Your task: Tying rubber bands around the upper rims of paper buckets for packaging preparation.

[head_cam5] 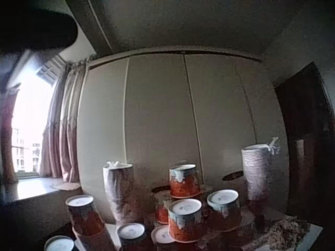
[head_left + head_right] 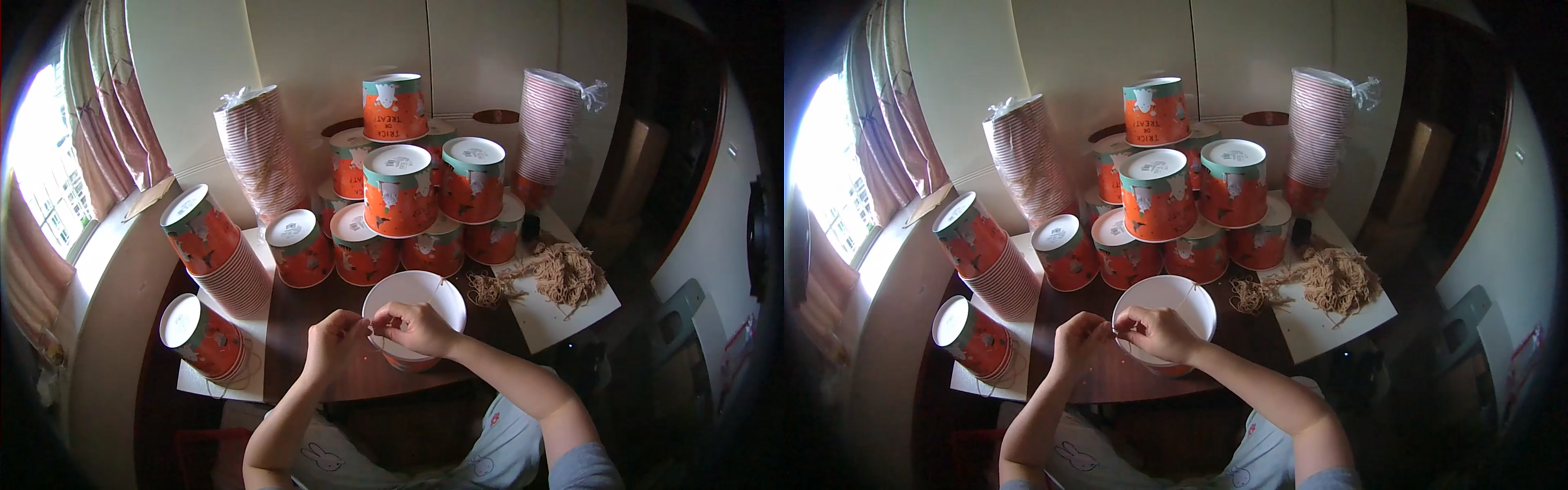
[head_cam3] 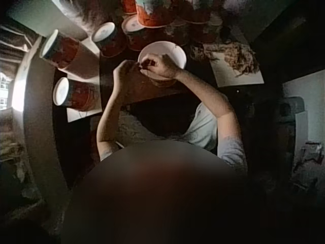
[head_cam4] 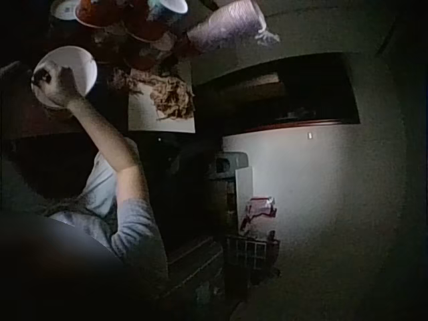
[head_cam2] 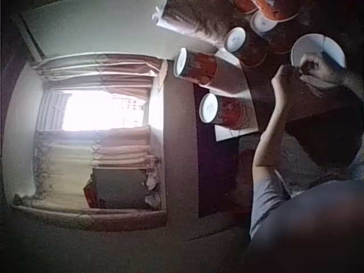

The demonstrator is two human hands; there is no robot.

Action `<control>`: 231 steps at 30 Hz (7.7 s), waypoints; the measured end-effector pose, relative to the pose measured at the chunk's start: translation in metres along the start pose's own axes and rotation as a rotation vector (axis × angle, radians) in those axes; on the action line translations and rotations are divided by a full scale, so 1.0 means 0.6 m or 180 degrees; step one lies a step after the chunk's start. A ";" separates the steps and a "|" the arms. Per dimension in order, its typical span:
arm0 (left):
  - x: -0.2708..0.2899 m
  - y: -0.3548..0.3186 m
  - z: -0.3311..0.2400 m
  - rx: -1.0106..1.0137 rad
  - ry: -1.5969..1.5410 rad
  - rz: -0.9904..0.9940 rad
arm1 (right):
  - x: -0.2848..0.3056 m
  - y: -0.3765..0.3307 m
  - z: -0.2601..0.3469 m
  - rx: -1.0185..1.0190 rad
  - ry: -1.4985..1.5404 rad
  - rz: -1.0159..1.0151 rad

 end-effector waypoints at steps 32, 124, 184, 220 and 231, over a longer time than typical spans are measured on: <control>-0.017 0.001 0.013 0.0148 -0.0443 0.0464 | 0.018 -0.003 0.000 -0.0158 0.0131 0.0181; -0.029 0.017 0.034 -0.0543 0.0528 0.1484 | 0.134 0.039 0.011 -0.0068 -0.2143 -0.0289; -0.004 0.047 0.100 0.1353 0.0224 0.0949 | 0.020 0.029 0.157 0.0669 -0.0788 0.0823; 0.535 -0.166 0.257 -0.0586 0.2939 -0.3515 | -0.560 0.025 0.006 0.0438 -0.0607 0.3470; 0.463 -0.145 0.018 -0.1155 0.3194 -0.3584 | -0.296 -0.063 0.078 0.0566 0.0633 0.3153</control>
Point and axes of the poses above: each hand's wrist, its own y-axis towards the middle knuckle, its own x-axis out of the back of the hand, z = x × y, the point moved 7 cm from there along y, towards the middle knuckle, and after that the axes turned 10 degrees about x, right-handed, at the moved point
